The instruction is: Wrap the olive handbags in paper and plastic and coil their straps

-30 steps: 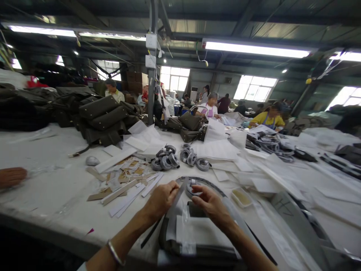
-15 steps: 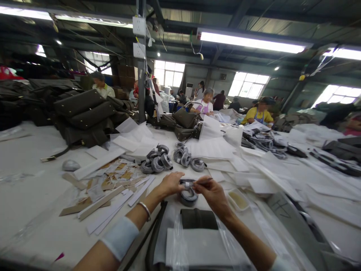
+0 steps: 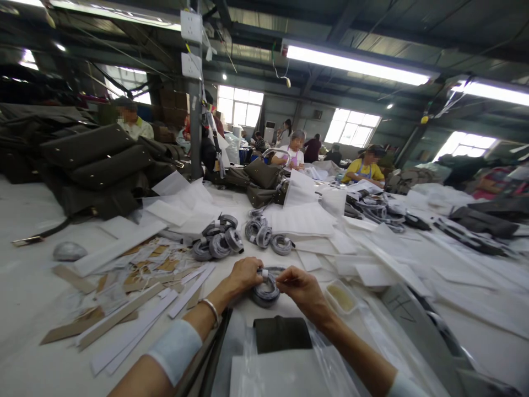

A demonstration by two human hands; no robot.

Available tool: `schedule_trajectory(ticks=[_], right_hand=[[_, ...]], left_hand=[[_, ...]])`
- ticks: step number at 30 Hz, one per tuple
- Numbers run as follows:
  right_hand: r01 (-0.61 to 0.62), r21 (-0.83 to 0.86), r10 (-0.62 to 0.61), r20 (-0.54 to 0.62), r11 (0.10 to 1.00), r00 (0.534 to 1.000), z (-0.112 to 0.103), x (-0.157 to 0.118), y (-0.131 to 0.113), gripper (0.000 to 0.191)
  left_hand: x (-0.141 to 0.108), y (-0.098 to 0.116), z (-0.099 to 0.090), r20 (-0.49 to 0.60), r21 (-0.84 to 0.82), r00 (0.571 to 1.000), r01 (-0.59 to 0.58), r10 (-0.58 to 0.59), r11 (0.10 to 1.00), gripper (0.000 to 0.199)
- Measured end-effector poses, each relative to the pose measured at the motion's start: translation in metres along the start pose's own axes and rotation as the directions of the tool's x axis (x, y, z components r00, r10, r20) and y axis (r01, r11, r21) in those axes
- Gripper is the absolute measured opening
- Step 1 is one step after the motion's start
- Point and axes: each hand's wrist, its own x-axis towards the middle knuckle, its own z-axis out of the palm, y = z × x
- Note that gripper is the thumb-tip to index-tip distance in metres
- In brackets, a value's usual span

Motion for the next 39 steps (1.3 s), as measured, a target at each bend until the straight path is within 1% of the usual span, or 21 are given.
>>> schedule_trajectory(ticks=[3,5,7,9,11,13,14,15,16,18,21,23,25,27,28,30,31,33,35,37,39], right_hand=[[0.13,-0.169,-0.13,0.009,0.977,0.991,0.004,0.003,0.005,0.014],[0.209,-0.269,-0.2,0.06,0.94,0.978,0.008,0.004,0.008,0.006],[0.311,-0.362,-0.285,0.126,0.879,0.95,0.011,0.007,0.012,0.008],[0.416,-0.47,-0.377,0.181,0.779,0.908,0.015,0.011,0.016,0.012],[0.494,-0.585,-0.45,0.233,0.644,0.862,0.018,0.016,0.021,0.013],[0.528,-0.673,-0.494,0.267,0.519,0.827,0.02,0.022,0.026,0.012],[0.534,-0.697,-0.51,0.274,0.479,0.815,0.02,0.025,0.029,0.012],[0.538,-0.706,-0.521,0.277,0.46,0.808,0.02,0.029,0.031,0.012],[0.541,-0.704,-0.527,0.274,0.46,0.804,0.02,0.033,0.033,0.012],[0.551,-0.681,-0.53,0.273,0.482,0.803,0.019,0.04,0.037,0.012],[0.587,-0.645,-0.535,0.31,0.489,0.786,0.019,0.05,0.041,0.015],[0.611,-0.638,-0.534,0.346,0.469,0.771,0.018,0.053,0.041,0.02],[0.625,-0.648,-0.539,0.368,0.435,0.758,0.017,0.053,0.039,0.016],[0.63,-0.664,-0.563,0.364,0.403,0.742,0.016,0.052,0.035,0.006],[0.638,-0.663,-0.578,0.362,0.393,0.732,0.016,0.051,0.032,0.005],[0.662,-0.644,-0.61,0.363,0.383,0.705,0.015,0.049,0.025,0.004],[0.676,-0.632,-0.622,0.368,0.379,0.692,0.015,0.048,0.021,0.006],[0.7,-0.612,-0.632,0.387,0.368,0.671,0.016,0.046,0.014,0.019],[0.708,-0.61,-0.629,0.404,0.356,0.664,0.017,0.044,0.01,0.031],[0.716,-0.612,-0.624,0.424,0.337,0.656,0.018,0.042,0.008,0.033],[0.717,-0.621,-0.618,0.438,0.317,0.653,0.02,0.041,0.008,0.029]], left_hand=[[0.002,-0.003,0.0,-0.027,-0.021,1.0,-0.003,0.003,1.0,0.033],[0.003,-0.005,-0.001,-0.047,-0.042,0.999,-0.012,0.01,0.999,0.032],[0.004,-0.005,-0.001,-0.073,-0.068,0.997,-0.027,0.022,0.997,0.032],[0.005,-0.003,-0.002,-0.106,-0.1,0.993,-0.055,0.044,0.993,0.032],[0.005,0.0,-0.002,-0.135,-0.138,0.988,-0.087,0.068,0.987,0.03],[0.003,0.003,-0.002,-0.15,-0.179,0.985,-0.111,0.084,0.978,0.024],[0.001,0.005,-0.002,-0.153,-0.199,0.984,-0.12,0.09,0.973,0.022],[0.0,0.006,-0.002,-0.157,-0.219,0.983,-0.125,0.091,0.968,0.021],[-0.002,0.007,-0.002,-0.162,-0.24,0.983,-0.127,0.09,0.962,0.021],[-0.005,0.008,-0.003,-0.173,-0.284,0.981,-0.13,0.083,0.95,0.023],[-0.007,0.006,-0.007,-0.172,-0.368,0.981,-0.149,0.09,0.918,0.026],[-0.006,0.002,-0.011,-0.12,-0.466,0.986,-0.156,0.113,0.871,0.028],[-0.005,-0.006,-0.013,-0.027,-0.591,0.994,-0.103,0.108,0.8,0.035],[-0.004,-0.017,-0.014,0.084,-0.701,0.995,0.024,0.049,0.712,0.049],[-0.004,-0.023,-0.015,0.137,-0.731,0.99,0.093,0.012,0.676,0.057],[-0.005,-0.031,-0.015,0.242,-0.752,0.97,0.21,-0.035,0.625,0.07],[-0.006,-0.034,-0.015,0.289,-0.754,0.957,0.25,-0.035,0.607,0.074],[-0.008,-0.034,-0.016,0.369,-0.774,0.93,0.304,0.005,0.555,0.074],[-0.008,-0.03,-0.018,0.404,-0.796,0.914,0.328,0.043,0.509,0.066],[-0.005,-0.026,-0.02,0.403,-0.797,0.914,0.322,0.053,0.512,0.056],[0.0,-0.023,-0.021,0.384,-0.786,0.922,0.297,0.053,0.542,0.047]])
